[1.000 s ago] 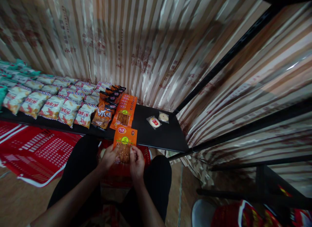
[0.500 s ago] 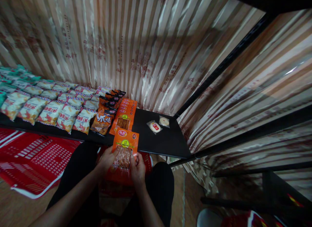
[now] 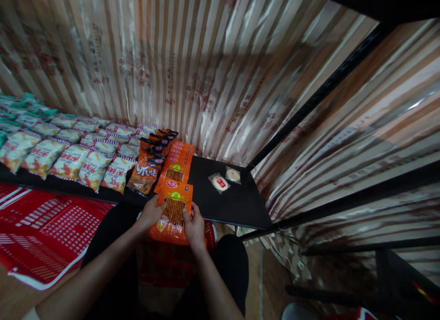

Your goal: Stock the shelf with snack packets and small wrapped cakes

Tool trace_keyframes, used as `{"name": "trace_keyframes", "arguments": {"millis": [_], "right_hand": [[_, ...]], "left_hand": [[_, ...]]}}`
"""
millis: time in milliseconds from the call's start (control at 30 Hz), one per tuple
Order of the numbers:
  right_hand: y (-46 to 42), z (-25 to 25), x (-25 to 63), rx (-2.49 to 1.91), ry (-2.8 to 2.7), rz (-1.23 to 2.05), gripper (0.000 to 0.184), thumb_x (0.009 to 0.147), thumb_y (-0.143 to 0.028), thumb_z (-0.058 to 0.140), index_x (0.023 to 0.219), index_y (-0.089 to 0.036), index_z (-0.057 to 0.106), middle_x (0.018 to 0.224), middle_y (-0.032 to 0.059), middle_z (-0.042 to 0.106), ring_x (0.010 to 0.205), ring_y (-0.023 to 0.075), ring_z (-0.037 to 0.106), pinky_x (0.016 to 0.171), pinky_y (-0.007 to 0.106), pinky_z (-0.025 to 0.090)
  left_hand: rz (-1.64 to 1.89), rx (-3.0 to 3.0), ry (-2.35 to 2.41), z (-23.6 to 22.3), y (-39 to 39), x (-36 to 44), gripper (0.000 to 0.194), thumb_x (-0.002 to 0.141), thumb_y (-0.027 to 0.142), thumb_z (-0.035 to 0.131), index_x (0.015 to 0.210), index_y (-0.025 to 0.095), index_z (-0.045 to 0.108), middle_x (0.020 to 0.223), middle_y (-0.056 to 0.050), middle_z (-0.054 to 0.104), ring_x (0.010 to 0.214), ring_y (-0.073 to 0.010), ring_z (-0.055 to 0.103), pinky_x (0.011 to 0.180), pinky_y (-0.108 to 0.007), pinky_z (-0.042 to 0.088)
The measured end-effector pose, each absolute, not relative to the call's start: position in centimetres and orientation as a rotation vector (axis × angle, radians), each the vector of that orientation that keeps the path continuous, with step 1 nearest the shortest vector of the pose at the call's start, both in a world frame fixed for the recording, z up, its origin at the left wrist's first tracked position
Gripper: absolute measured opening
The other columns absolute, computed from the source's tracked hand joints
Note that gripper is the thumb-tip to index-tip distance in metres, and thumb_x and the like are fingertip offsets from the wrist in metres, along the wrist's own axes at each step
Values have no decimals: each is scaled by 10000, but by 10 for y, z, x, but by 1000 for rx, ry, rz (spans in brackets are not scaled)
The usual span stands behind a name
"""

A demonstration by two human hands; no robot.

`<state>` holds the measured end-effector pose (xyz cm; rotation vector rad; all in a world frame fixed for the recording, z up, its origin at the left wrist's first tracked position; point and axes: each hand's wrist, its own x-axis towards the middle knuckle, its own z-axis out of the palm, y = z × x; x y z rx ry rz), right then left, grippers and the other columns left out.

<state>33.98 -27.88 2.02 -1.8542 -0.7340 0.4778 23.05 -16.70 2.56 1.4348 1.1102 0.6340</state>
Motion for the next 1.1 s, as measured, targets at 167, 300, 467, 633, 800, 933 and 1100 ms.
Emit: {"name": "trace_keyframes", "arguments": {"millis": [167,300,467,633,800,933,1100], "right_hand": [[-265,25,345,-1898,-741,469,513,779,-378,485,1195,-82,538,580,-24,521,515,134,466,513,229,376],[-257,27,347,-1880,-756,455,507,769,-363,490,1187,-81,546,577,-28,524,498,119,446,496,215,362],[-248,26,353,-1886,-779,442,480,769,-363,493,1155,-89,572,571,-29,522,497,114,445,491,210,360],[-239,21,361,-1880,-781,452,504,775,-354,494,1188,-70,549,553,-36,513,505,119,454,496,211,359],[-231,17,365,-1873,-792,467,474,783,-351,485,1170,-87,557,548,-35,524,503,125,467,496,215,357],[-225,16,369,-1876,-803,456,492,790,-356,486,1190,-75,544,557,-27,541,505,125,475,492,211,359],[-219,17,374,-1879,-775,462,487,788,-360,494,1181,-77,551,571,-14,566,500,126,487,478,210,363]], "left_hand": [[580,1539,1165,28,-157,230,339,697,231,598,1022,136,624,1017,-108,693,1024,-260,617,873,-331,472],[569,1605,1207,30,-153,229,413,710,239,581,1105,120,598,1113,-123,660,1094,-265,580,923,-335,437],[474,1718,1269,38,-149,231,489,759,236,525,1229,101,516,1260,-139,572,1192,-246,511,986,-319,383],[334,1877,1298,52,-148,234,529,810,231,463,1296,25,438,1342,-194,479,1239,-241,462,1023,-303,340],[335,1996,1254,54,-149,236,452,828,225,438,1241,57,505,1287,-164,533,1219,-219,479,1021,-293,343],[320,2054,1227,56,-151,237,424,831,230,417,1208,77,537,1305,-151,521,1229,-222,466,1028,-319,344],[258,2110,1217,66,-154,239,422,838,244,405,1213,107,543,1347,-135,489,1287,-221,402,1056,-329,314]]}}
